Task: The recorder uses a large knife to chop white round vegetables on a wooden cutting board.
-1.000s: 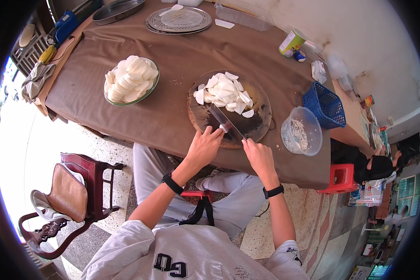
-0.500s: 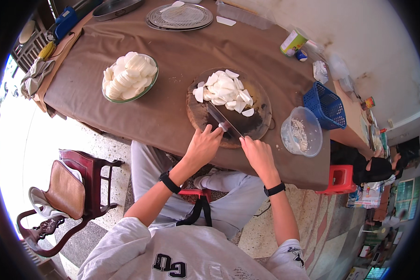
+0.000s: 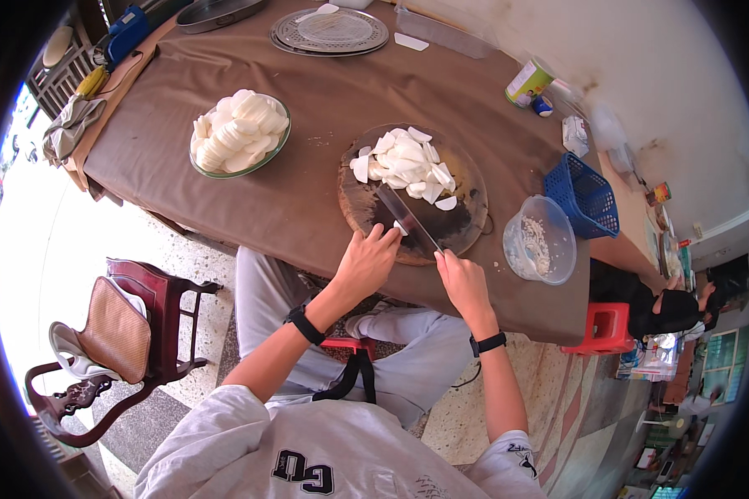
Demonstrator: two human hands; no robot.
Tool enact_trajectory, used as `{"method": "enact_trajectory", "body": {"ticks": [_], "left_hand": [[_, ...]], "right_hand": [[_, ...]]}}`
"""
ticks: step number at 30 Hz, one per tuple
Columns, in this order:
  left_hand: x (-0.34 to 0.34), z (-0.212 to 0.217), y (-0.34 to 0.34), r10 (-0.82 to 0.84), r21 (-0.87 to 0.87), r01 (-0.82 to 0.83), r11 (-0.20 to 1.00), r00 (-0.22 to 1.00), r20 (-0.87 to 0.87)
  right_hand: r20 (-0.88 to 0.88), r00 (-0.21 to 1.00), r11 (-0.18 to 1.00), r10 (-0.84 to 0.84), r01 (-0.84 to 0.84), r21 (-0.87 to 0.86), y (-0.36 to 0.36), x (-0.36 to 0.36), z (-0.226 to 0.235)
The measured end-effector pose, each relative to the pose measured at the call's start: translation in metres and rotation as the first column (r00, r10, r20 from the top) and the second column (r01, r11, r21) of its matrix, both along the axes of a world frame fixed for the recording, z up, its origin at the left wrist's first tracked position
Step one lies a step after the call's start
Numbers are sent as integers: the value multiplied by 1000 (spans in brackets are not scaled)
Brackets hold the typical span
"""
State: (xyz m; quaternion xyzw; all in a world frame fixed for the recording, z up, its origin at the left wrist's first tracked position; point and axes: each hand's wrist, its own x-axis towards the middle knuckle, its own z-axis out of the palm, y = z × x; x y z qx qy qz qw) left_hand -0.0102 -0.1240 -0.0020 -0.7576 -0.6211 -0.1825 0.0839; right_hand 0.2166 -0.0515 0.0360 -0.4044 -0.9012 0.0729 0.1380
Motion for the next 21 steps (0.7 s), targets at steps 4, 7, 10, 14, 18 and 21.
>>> {"method": "enact_trajectory", "body": {"ticks": [4, 7, 10, 14, 18, 21], "left_hand": [[-1, -1, 1, -5, -4, 6, 1000, 1000, 26], [-1, 0, 2, 0, 0, 0, 1000, 1000, 17], [-2, 1, 2, -10, 3, 9, 1000, 1000, 26], [-2, 2, 3, -5, -2, 5, 1000, 1000, 11], [-4, 1, 4, -8, -31, 9, 999, 1000, 21], [-3, 3, 5, -25, 6, 24, 1000, 1000, 16]], "right_hand": [[-13, 1000, 1000, 9, -9, 15, 1, -1, 1], [18, 999, 998, 29, -30, 61, 2, -4, 2], [35, 999, 997, 34, -36, 72, 2, -7, 6], [68, 997, 997, 38, -43, 64, 1, -10, 8], [85, 996, 997, 40, -46, 64, 2, -12, 11], [90, 995, 998, 36, -41, 51, 6, -8, 13]]}}
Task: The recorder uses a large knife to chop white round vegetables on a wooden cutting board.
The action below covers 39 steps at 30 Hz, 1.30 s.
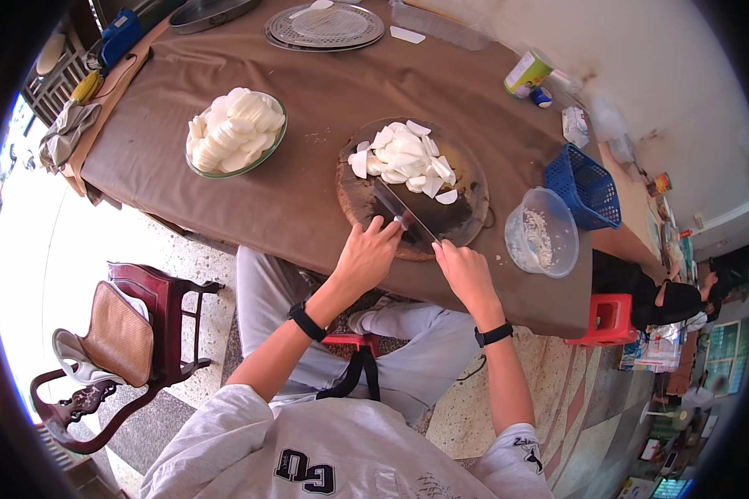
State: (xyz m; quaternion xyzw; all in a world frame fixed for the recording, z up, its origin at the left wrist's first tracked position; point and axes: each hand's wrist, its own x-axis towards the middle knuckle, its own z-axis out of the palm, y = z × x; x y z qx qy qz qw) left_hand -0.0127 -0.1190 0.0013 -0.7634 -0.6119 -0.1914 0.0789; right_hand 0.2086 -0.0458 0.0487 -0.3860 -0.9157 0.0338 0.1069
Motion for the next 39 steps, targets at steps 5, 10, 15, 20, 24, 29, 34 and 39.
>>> {"method": "enact_trajectory", "body": {"ticks": [5, 10, 15, 20, 24, 29, 34, 39], "left_hand": [[-3, -2, -1, 12, -23, -11, 1000, 1000, 7], [-2, -2, -2, 6, -5, -6, 1000, 1000, 18], [1, 1, -4, 16, -11, -16, 1000, 999, -45], [1, 1, -4, 9, -13, -10, 1000, 998, -65], [-1, -2, -4, 4, 9, -4, 1000, 998, -61], [-2, 0, -1, -2, -29, 0, 1000, 998, -57], [-4, 0, -4, -14, -10, 13, 1000, 998, -62], [-2, 2, -4, -10, -51, 7, 999, 999, -51]], "right_hand": [[19, 1000, 998, -7, 8, -55, 1, -13, 11], [-4, 1000, 1000, 1, -1, -14, 2, -8, 4], [-106, 993, 999, -50, 50, -5, -5, 7, -16], [-112, 993, 1000, -29, 30, 9, -7, 7, -17], [-87, 996, 1000, 11, -8, 26, -5, 5, -14], [-50, 999, 999, 10, -8, 33, -5, 4, -10], [-29, 999, 999, 12, -12, 30, -4, 0, -5], [9, 1000, 1000, 18, -18, 10, -2, -1, -1]]}}
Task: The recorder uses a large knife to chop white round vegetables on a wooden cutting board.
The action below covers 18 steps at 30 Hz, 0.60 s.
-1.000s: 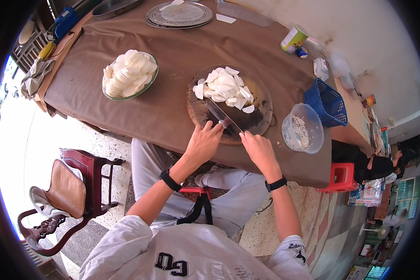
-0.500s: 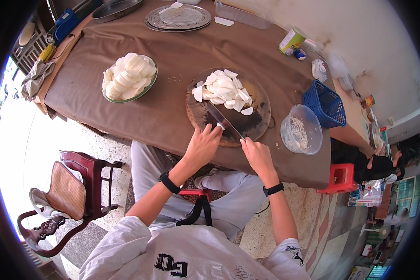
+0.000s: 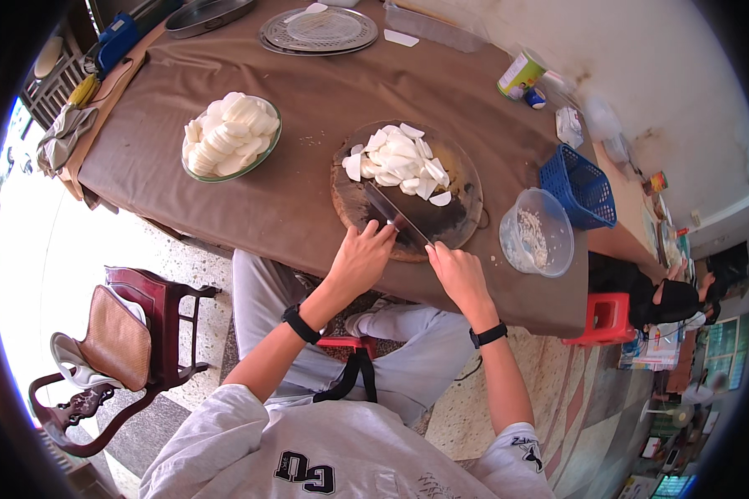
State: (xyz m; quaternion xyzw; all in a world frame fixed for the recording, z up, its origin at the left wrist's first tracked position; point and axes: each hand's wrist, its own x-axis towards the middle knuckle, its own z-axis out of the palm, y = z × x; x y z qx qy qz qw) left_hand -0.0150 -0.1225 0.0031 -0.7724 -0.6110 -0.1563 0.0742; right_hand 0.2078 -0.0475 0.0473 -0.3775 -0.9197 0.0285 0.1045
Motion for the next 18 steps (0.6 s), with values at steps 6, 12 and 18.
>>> {"method": "enact_trajectory", "body": {"ticks": [6, 12, 18], "left_hand": [[-1, 0, -1, 2, -1, -2, 1000, 1000, -9], [-1, -2, 0, -6, -14, 6, 1000, 1000, 16], [0, -2, -2, 4, -29, -4, 1000, 1000, 3]], "right_hand": [[10, 1000, 1000, 1, -1, -18, 1, -3, 4], [-1, 1000, 998, 10, -11, -68, 6, -11, 13], [-2, 999, 995, -37, 37, -97, 6, -9, 10]]}}
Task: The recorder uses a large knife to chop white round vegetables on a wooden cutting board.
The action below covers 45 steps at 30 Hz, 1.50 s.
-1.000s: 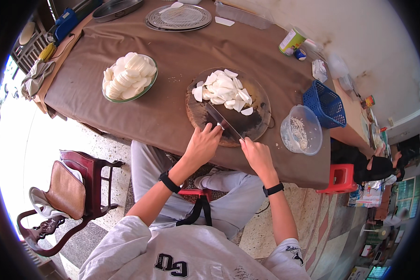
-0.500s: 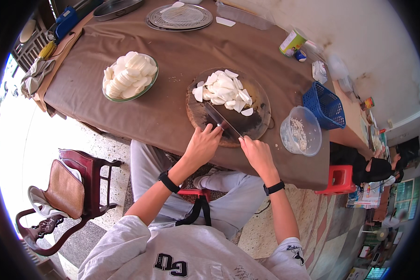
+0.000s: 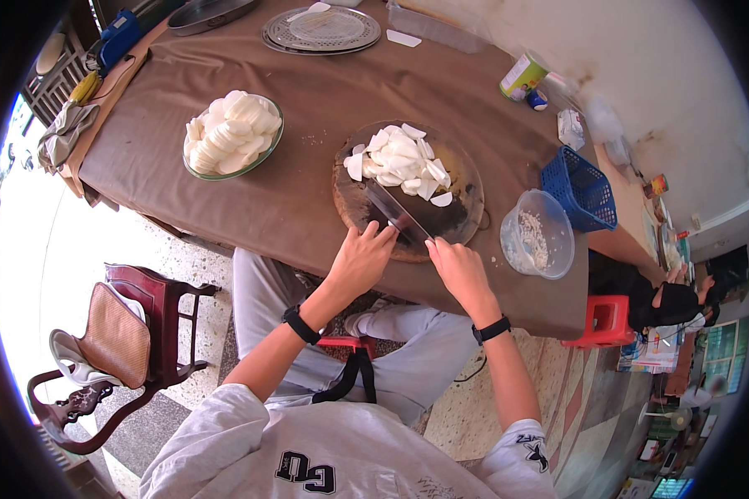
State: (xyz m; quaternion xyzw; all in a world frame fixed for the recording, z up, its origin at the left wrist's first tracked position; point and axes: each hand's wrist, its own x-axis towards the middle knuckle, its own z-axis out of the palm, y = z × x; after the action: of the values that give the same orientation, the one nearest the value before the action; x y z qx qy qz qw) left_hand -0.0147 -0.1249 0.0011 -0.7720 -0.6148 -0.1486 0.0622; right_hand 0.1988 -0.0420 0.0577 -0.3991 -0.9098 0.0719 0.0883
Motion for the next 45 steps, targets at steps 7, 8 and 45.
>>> {"method": "enact_trajectory", "body": {"ticks": [7, 8, 45], "left_hand": [[-3, -3, -4, -13, 112, 13, 994, 1000, -1], [-3, -3, -5, -23, 106, 23, 994, 1000, -5], [-51, 56, 95, -173, -377, 426, 823, 819, 547]], "right_hand": [[-66, 997, 998, -44, 46, 32, -8, 13, -20], [-113, 992, 998, -60, 64, 31, -9, 15, -23], [190, 974, 759, 123, -216, 615, -31, 55, -10]]}}
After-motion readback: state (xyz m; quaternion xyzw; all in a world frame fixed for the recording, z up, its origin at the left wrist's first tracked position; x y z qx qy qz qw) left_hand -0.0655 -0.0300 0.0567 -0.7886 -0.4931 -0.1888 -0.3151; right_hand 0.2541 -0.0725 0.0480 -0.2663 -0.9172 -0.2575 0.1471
